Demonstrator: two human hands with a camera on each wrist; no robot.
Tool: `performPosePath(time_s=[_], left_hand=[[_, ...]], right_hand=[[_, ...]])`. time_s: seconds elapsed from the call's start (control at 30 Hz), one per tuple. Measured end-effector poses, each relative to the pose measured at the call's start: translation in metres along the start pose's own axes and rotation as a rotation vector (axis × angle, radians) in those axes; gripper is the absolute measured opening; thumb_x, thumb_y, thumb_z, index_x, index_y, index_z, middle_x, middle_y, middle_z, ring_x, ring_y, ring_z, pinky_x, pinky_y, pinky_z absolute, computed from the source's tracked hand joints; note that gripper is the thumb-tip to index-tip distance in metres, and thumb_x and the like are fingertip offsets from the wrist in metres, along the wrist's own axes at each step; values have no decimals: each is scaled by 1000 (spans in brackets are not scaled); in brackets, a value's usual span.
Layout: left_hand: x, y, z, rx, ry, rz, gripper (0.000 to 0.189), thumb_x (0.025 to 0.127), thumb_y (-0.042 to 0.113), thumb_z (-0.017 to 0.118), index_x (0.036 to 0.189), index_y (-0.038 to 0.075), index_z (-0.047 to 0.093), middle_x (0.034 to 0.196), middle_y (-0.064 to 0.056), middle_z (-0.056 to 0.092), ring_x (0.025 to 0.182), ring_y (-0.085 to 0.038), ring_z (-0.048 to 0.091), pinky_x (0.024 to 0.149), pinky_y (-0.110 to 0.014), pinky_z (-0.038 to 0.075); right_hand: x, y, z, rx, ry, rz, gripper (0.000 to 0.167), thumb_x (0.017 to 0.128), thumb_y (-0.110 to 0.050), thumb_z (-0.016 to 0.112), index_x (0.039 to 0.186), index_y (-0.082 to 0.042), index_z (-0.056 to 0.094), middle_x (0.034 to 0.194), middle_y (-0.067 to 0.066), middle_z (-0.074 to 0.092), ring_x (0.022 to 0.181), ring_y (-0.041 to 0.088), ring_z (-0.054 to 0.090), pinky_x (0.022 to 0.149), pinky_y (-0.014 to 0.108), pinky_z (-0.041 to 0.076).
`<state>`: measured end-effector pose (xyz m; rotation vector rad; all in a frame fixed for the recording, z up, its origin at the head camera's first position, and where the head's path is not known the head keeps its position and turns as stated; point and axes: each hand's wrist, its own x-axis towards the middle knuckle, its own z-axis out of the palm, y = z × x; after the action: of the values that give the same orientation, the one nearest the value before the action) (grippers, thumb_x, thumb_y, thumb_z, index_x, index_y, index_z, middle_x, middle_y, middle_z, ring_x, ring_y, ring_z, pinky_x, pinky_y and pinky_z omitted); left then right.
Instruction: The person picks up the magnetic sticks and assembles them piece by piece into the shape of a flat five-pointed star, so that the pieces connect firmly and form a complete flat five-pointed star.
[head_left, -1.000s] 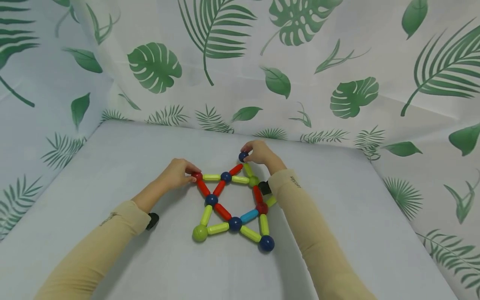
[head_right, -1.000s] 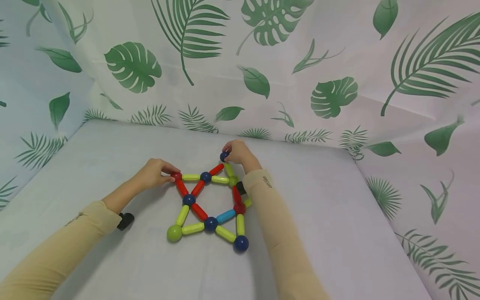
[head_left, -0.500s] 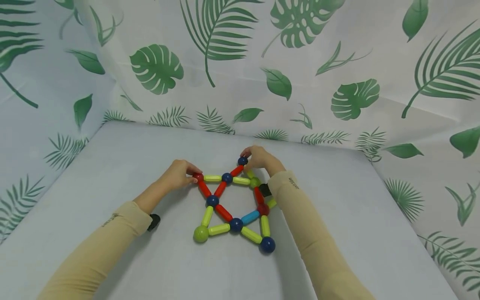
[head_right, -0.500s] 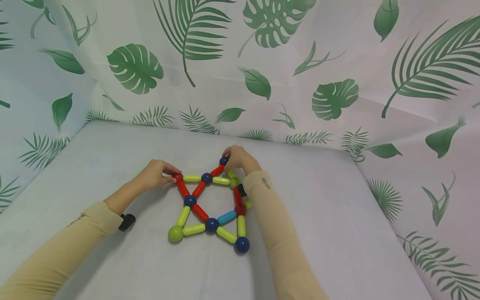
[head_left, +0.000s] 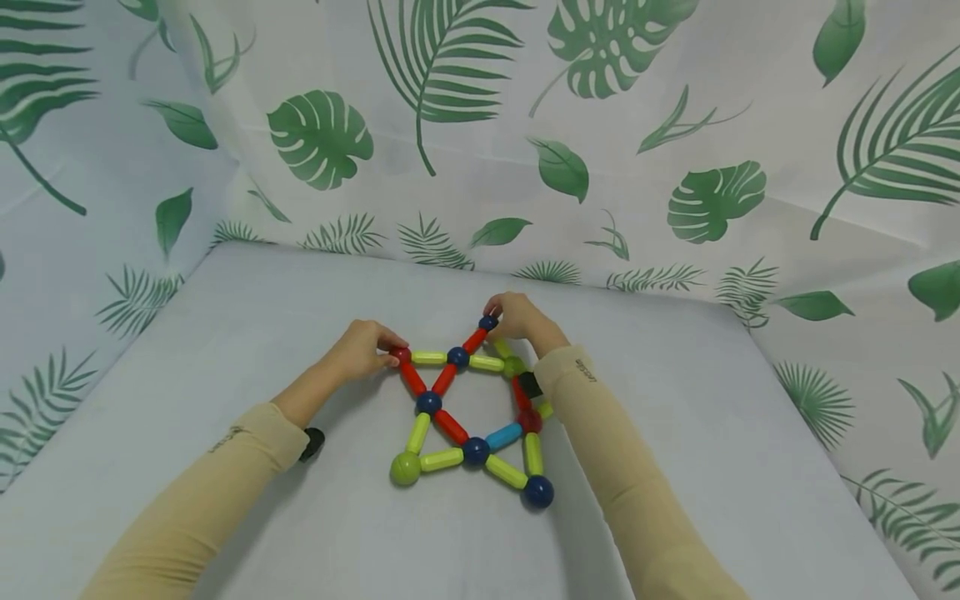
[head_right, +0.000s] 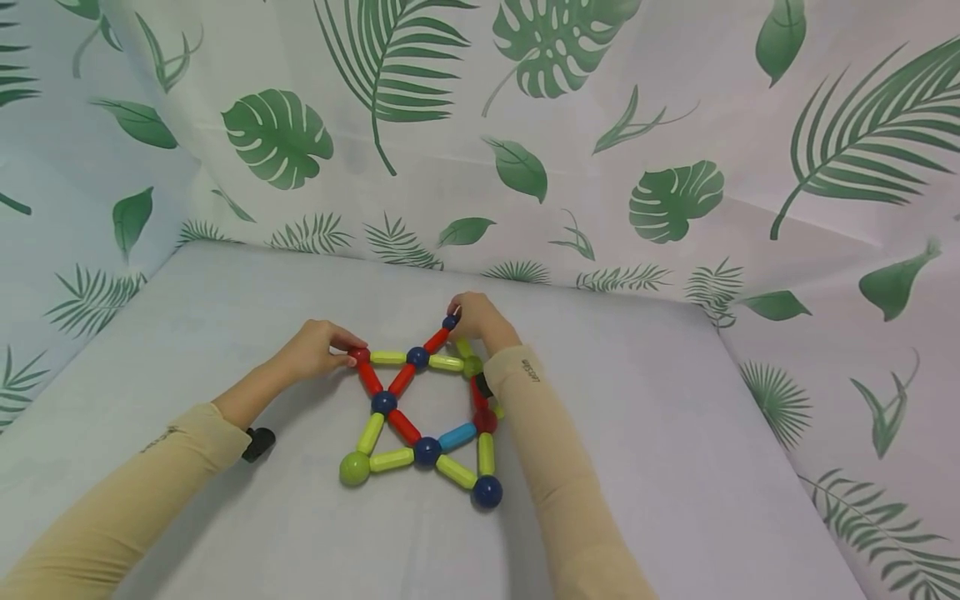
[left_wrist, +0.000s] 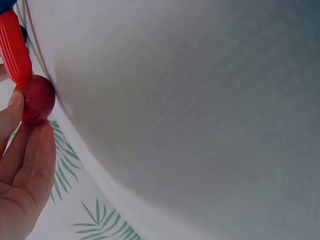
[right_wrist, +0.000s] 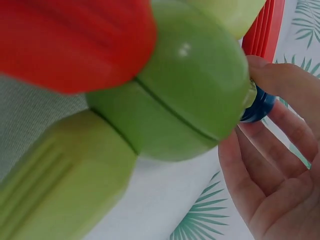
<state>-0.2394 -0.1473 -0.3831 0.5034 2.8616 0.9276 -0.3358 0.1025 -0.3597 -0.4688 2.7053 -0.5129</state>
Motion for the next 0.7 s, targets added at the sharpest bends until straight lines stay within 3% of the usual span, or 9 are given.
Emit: performPosePath(time_s=[0.23, 0.47, 0.7], left_hand=[[2, 1, 3, 1, -3, 5, 27, 80, 5, 69, 107, 1, 67, 106, -14, 65, 101, -29, 59, 90, -43, 44], [3, -1, 4, 14, 2, 3, 27, 80, 3, 69, 107, 0, 67, 104, -14, 66, 101, -29, 59, 90, -43, 44], [2, 1, 1, 36, -14, 9, 27, 80, 3, 69, 106, 0, 67, 104, -15, 66, 102, -30, 58, 91, -44, 43]], right_hand=[[-20, 10, -7, 26, -16, -61, 51, 82, -18, 68, 128, -6, 51, 130, 15, 49, 115, 29, 49, 95, 41, 40], [-83, 38, -23, 43, -15, -215, 46, 84, -17, 66, 125, -1, 53, 127, 21, 50, 108, 35, 53, 86, 42, 47], [-126, 92, -14, 128, -51, -140, 35, 83, -14, 67, 114, 2, 61, 114, 18, 59, 98, 32, 59, 79, 39, 51]])
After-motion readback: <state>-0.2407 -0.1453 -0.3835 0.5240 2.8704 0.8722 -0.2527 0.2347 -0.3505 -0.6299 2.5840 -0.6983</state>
